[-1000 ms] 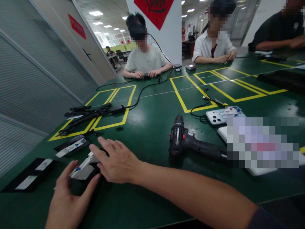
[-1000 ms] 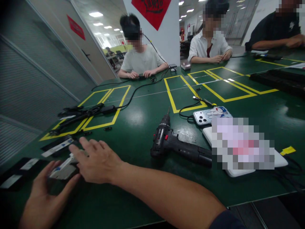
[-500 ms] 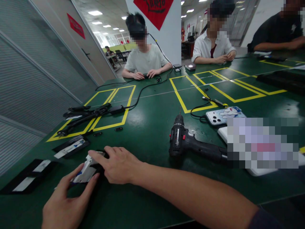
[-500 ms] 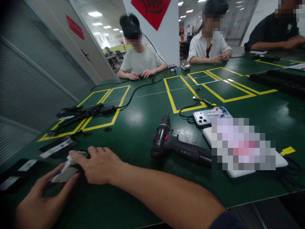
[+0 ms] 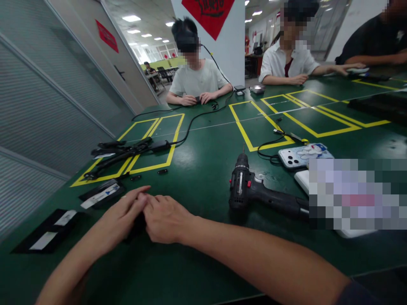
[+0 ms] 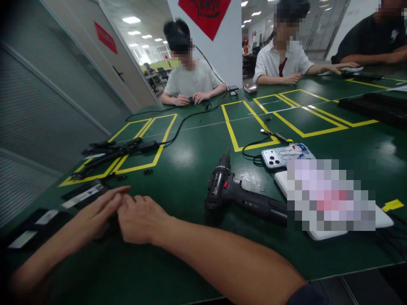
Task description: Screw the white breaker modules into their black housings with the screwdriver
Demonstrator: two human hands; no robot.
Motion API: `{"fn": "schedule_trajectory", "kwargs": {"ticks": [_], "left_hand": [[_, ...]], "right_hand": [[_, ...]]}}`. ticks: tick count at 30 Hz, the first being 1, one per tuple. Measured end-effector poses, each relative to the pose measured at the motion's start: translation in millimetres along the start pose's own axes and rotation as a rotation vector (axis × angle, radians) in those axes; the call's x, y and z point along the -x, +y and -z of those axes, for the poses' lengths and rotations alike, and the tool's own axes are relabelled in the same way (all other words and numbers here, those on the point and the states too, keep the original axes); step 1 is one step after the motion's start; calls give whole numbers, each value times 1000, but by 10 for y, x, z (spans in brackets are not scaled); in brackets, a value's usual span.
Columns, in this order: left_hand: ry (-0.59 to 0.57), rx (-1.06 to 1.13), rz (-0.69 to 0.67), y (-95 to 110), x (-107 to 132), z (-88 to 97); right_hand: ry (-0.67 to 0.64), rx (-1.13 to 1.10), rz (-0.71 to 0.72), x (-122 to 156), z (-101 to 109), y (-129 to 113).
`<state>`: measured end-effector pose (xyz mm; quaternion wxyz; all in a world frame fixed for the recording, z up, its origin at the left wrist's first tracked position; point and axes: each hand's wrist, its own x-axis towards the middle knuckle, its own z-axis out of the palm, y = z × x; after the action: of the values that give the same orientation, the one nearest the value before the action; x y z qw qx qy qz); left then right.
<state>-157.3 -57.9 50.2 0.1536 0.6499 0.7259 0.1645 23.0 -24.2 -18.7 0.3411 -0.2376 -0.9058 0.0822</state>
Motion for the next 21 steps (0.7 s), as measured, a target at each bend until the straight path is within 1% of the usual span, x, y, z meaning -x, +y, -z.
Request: {"fn": "schedule_trajectory", "kwargs": {"ticks": [1,3,4,6,8,10,12,15,16,18,20,21], "left_hand": [[-43,43,-3,66,-60,-84],[-31,49,-2,161,-116,-226],[-13,42,5,187,-118,-270],[21,11,25,205,-101,-301],[36,-22,32,192,-96,-284],[27,-48,30,162,-135,-252],[5,-73,42,113,-221,-221],[-22,-97,97,-7,-404,-183],[-23,-89,110,-56,-465,-173],[-13,-49,90,-151,-560,-160],[-5,33,74,-213,-597,-152],[-5,104,101,-222,-590,-148]], "right_hand": [[4,8,-10,0,-2,-3],[10,16,-15,2,-1,-9],[13,17,-12,3,2,-12],[15,23,-7,5,11,-17],[16,19,-19,8,22,-21],[21,13,-40,10,36,-22],[30,7,-68,12,52,-21],[34,11,-88,13,65,-15],[31,14,-87,12,62,-13],[25,22,-87,8,45,-12],[26,26,-111,1,19,-14],[26,30,-132,-4,8,-15]]}}
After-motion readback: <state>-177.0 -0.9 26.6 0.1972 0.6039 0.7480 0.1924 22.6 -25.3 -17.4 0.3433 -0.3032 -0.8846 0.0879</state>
